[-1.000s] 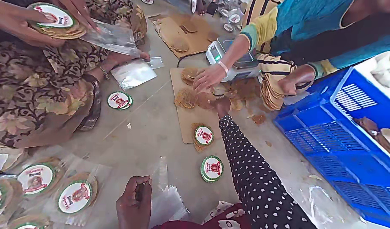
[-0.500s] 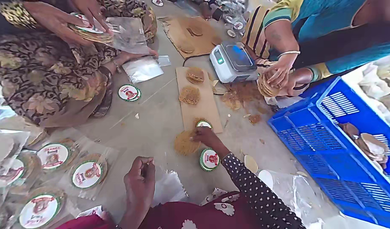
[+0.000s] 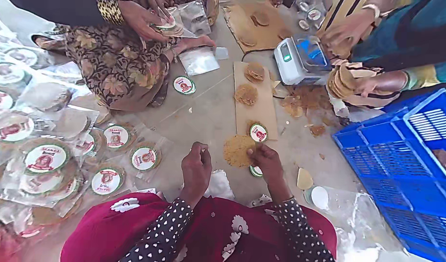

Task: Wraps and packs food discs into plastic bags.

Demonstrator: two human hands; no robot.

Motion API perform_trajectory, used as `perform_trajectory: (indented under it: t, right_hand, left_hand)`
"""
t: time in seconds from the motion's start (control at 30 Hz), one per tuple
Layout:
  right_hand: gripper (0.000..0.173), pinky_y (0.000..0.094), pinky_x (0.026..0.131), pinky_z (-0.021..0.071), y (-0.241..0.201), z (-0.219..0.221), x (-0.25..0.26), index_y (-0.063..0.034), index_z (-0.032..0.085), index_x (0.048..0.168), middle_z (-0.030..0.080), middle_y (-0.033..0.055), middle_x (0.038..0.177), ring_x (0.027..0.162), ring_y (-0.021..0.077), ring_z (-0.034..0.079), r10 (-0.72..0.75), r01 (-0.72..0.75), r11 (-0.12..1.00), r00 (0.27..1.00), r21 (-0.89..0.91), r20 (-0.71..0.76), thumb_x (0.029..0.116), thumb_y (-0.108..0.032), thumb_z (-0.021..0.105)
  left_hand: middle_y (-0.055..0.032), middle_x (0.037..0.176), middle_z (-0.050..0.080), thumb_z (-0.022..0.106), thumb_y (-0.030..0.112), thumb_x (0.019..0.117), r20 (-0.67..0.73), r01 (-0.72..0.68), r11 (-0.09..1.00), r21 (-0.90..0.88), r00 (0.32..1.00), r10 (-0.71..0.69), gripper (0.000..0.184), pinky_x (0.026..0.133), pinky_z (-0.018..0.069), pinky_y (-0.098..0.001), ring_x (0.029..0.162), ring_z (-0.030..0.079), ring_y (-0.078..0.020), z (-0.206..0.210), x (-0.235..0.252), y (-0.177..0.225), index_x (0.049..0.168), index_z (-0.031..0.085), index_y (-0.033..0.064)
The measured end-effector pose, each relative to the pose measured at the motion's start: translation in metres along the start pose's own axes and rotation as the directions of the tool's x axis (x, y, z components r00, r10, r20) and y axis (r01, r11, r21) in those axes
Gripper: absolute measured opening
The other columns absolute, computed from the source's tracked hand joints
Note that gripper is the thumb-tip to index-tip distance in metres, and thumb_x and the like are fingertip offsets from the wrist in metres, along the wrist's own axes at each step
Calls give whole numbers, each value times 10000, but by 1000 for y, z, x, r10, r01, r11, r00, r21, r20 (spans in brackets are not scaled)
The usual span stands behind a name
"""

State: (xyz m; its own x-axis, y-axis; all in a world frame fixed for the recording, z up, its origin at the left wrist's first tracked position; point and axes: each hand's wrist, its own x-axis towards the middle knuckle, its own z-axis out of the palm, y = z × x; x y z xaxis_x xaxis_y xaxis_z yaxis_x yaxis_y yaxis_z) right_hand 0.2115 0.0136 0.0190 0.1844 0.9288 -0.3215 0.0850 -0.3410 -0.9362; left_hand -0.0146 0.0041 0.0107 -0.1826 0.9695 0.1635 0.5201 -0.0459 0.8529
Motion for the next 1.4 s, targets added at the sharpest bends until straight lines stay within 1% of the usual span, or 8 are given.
perform_trajectory:
  t: [0.27, 0.43, 0.57, 0.8, 0.9, 1.07, 1.2, 1.4]
  right_hand:
    - [386, 506, 911, 545, 46, 8, 30, 25, 643, 1279, 719, 189, 1088, 981, 310, 697, -14, -15, 762, 999, -648, -40, 970, -200, 694]
    - [826, 684, 1047, 427, 28, -41, 111, -23, 421, 1531, 520, 295, 1443, 1326, 507, 496, -181, 9, 557, 977, -831, -110, 825, -129, 835]
    - [983, 705, 940, 479, 24, -56, 156, 14, 400, 1513, 530, 357, 1352, 1224, 550, 542, 39, -161, 423, 986, -892, -159, 723, -231, 931]
    - [681, 656, 922, 489, 21, -59, 161, 97, 646, 1133, 646, 320, 1140, 1101, 470, 623, 172, -260, 439, 964, -860, -204, 694, -324, 951]
    - [519, 624, 955, 479, 26, -68, 154, 84, 676, 1108, 667, 298, 1119, 1084, 432, 636, 105, -187, 618, 982, -763, -155, 769, -232, 911]
    - [389, 416, 774, 601, 11, -61, 113, -6, 642, 1231, 707, 146, 1054, 875, 207, 693, 117, -113, 917, 993, -384, -12, 878, -77, 788]
    - [499, 506, 902, 553, 16, -19, 82, -12, 672, 1214, 707, 183, 1080, 982, 285, 684, 139, 110, 730, 942, -674, 305, 770, -109, 878]
    - [667, 618, 953, 495, 19, 35, 68, -128, 630, 1353, 688, 208, 1200, 1143, 403, 641, 235, 107, 401, 948, -910, 216, 747, -219, 893]
  left_hand:
    - [-34, 631, 517, 567, 73, 994, -66, -16, 1000, 11, 998, 17, 172, 529, 436, -282, 526, 476, -114, -15, 8, 5, 1098, 663, -25]
    - [-27, 627, 515, 568, 87, 994, -65, 10, 1000, 7, 998, -10, 169, 525, 428, -270, 521, 473, -101, -15, 11, 4, 1082, 663, -22]
    - [-26, 622, 519, 571, 81, 989, -63, 28, 1000, -7, 998, -28, 162, 522, 426, -262, 516, 469, -97, -13, 13, 6, 1069, 665, -23]
    - [-25, 631, 528, 573, 79, 991, -65, 39, 999, -34, 997, -41, 153, 522, 422, -261, 520, 470, -91, -11, 14, 5, 1071, 665, -12]
    - [-25, 649, 541, 581, 72, 988, -73, 52, 997, -51, 996, -56, 145, 527, 423, -250, 531, 473, -81, -12, 15, 4, 1073, 664, -11]
    - [2, 638, 518, 594, 77, 992, -74, 100, 990, -95, 991, -107, 128, 514, 408, -219, 513, 450, -49, -16, 17, 5, 1081, 654, 7]
    - [-3, 639, 515, 594, 69, 993, -52, 111, 987, -112, 992, -117, 124, 508, 400, -224, 510, 445, -54, -16, 16, 6, 1085, 650, 9]
    - [5, 622, 498, 597, 57, 983, -70, 117, 982, -145, 989, -128, 109, 497, 387, -215, 499, 429, -49, -18, 16, 7, 1070, 648, 17]
